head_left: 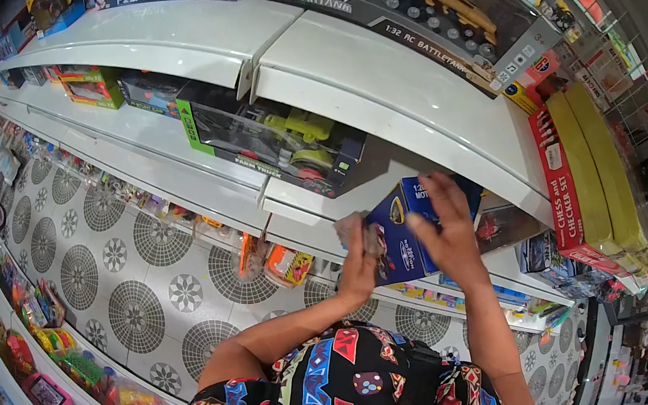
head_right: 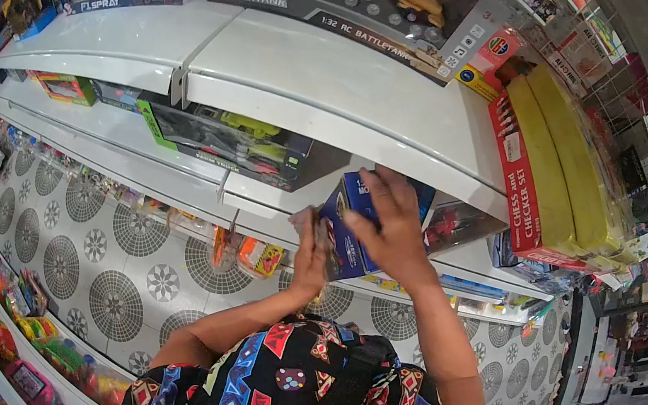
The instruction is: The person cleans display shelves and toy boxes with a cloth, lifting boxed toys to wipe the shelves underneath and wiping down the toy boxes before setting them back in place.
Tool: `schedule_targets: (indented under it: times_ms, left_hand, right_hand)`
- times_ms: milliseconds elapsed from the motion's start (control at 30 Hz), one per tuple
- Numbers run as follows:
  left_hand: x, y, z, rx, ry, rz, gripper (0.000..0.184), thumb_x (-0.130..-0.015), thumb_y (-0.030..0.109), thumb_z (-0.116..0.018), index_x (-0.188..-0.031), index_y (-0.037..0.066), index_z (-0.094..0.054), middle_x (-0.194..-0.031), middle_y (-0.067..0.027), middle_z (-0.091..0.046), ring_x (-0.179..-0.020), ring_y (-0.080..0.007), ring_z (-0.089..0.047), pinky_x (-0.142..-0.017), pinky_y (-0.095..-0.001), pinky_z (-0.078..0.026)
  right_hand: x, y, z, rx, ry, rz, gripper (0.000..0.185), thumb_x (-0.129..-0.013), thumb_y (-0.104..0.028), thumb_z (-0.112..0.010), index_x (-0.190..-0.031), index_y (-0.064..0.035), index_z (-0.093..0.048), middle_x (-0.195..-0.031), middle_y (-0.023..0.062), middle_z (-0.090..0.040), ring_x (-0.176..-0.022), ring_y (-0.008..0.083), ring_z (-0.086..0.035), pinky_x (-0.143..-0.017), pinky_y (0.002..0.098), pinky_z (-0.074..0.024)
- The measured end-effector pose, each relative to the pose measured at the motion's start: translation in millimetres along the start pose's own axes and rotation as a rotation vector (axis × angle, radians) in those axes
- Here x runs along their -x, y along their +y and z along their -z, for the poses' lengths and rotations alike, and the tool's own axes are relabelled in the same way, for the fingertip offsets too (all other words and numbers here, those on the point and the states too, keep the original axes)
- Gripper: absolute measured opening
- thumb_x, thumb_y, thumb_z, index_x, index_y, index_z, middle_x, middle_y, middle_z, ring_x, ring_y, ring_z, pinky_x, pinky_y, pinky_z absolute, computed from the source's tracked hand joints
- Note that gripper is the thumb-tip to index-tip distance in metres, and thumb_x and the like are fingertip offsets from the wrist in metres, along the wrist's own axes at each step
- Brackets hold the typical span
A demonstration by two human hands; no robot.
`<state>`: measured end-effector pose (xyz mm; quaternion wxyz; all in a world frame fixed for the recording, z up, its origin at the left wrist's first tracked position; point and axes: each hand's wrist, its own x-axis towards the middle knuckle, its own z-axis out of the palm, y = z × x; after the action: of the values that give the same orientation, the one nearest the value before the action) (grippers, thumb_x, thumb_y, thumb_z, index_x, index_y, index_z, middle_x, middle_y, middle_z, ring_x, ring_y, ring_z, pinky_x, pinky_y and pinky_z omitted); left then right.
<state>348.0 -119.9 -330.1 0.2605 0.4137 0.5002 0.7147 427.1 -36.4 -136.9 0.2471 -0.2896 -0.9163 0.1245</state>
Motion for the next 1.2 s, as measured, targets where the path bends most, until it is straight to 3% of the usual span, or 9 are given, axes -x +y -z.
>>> schedule_targets:
  times_ms: [133, 233, 367, 467, 600, 633, 767, 967, 1200]
  left_hand:
    - [-22.2, -13.7, 2.3, 0.096, 0.066, 0.018, 0.058, -0.09, 0.005, -0.038, -0.145, -0.001, -0.021, -0.144, -0.018, -0.037, -0.133, -0.0248, -0.034, -0.108, -0.0297, -0.025]
    - [-57.5, 20.6, 4.7, 0.257, 0.017, 0.039, 0.058, -0.087, 0.003, -0.036, -0.144, 0.002, -0.027, -0.141, -0.0162, -0.042, -0.13, -0.0229, -0.039, -0.106, -0.0298, -0.03]
    - [-116.6, 57.9, 16.7, 0.706, -0.472, 0.208, 0.053, -0.087, 0.004, -0.038, -0.14, 0.002, -0.037, -0.14, -0.0143, -0.044, -0.13, -0.0221, -0.04, -0.108, -0.0319, -0.029]
    - [-131.3, 39.5, 1.6, 0.734, -0.766, 0.221, 0.051, -0.09, 0.01, -0.041, -0.14, 0.002, -0.036, -0.141, -0.0139, -0.042, -0.131, -0.0236, -0.039, -0.11, -0.0317, -0.026]
    - [-117.4, 1.7, -16.9, 0.404, -0.849, 0.326, 0.052, -0.097, 0.027, -0.04, -0.141, 0.0, -0.033, -0.144, -0.0135, -0.038, -0.134, -0.0232, -0.033, -0.111, -0.0342, -0.024]
    - [-113.5, -2.8, -18.5, 0.445, -0.864, 0.516, 0.051, -0.099, 0.029, -0.035, -0.143, 0.002, -0.032, -0.146, -0.014, -0.035, -0.135, -0.0241, -0.032, -0.112, -0.0338, -0.024]
    - [-113.5, -20.9, -24.1, 0.517, -0.933, 0.623, 0.054, -0.099, 0.036, -0.036, -0.145, 0.007, -0.031, -0.148, -0.014, -0.032, -0.135, -0.0237, -0.033, -0.111, -0.0347, -0.026]
    - [-165.6, 41.3, -70.8, 0.42, -0.838, 0.547, 0.047, -0.095, 0.024, -0.045, -0.138, 0.004, -0.04, -0.142, -0.0169, -0.038, -0.132, -0.0292, -0.035, -0.111, -0.039, -0.026]
    - [-226.9, 4.1, -136.5, 0.188, -0.703, 0.462, 0.047, -0.094, 0.023, -0.046, -0.136, 0.004, -0.042, -0.141, -0.0174, -0.038, -0.131, -0.0303, -0.036, -0.111, -0.0398, -0.026]
  right_hand:
    - [4.7, -8.5, 2.7, 0.25, -0.17, 0.034, 0.078, -0.078, -0.048, -0.066, -0.137, -0.0049, -0.041, -0.141, 0.0251, -0.034, -0.132, 0.0422, -0.03, -0.109, 0.0519, -0.0198]
    - [10.3, -5.7, 7.2, 0.208, -0.213, 0.025, 0.079, -0.075, -0.045, -0.066, -0.139, -0.0064, -0.039, -0.144, 0.0236, -0.031, -0.134, 0.0422, -0.027, -0.109, 0.0547, -0.0172]
    - [19.7, 1.3, 21.9, 0.142, -0.273, 0.03, 0.08, -0.069, -0.033, -0.067, -0.139, -0.0068, -0.039, -0.146, 0.0215, -0.029, -0.137, 0.0395, -0.025, -0.111, 0.0533, -0.0173]
    - [29.7, 1.6, 29.3, 0.065, -0.263, 0.066, 0.076, -0.068, -0.029, -0.069, -0.136, -0.0069, -0.044, -0.145, 0.0222, -0.031, -0.136, 0.0399, -0.027, -0.111, 0.05, -0.0204]
    - [39.8, -1.2, 32.9, 0.049, -0.24, 0.115, 0.068, -0.068, -0.023, -0.072, -0.13, -0.0068, -0.051, -0.141, 0.0217, -0.039, -0.132, 0.04, -0.034, -0.109, 0.0478, -0.0276]
    - [40.6, -1.3, 34.4, 0.044, -0.249, 0.119, 0.067, -0.068, -0.022, -0.072, -0.13, -0.0066, -0.051, -0.141, 0.0215, -0.039, -0.132, 0.0399, -0.035, -0.109, 0.0478, -0.0278]
    - [39.0, 5.4, 37.7, -0.03, -0.232, 0.161, 0.059, -0.068, -0.018, -0.073, -0.124, -0.0063, -0.057, -0.136, 0.0205, -0.047, -0.129, 0.0383, -0.041, -0.107, 0.047, -0.0325]
    - [39.5, 7.3, 39.7, -0.033, -0.264, 0.162, 0.058, -0.069, -0.022, -0.069, -0.124, -0.0072, -0.057, -0.137, 0.0172, -0.046, -0.13, 0.0354, -0.04, -0.107, 0.046, -0.0327]
    - [42.1, 4.6, 41.2, -0.048, -0.309, 0.148, 0.057, -0.072, -0.025, -0.065, -0.125, -0.0075, -0.057, -0.138, 0.0166, -0.044, -0.132, 0.0354, -0.038, -0.108, 0.0465, -0.0322]
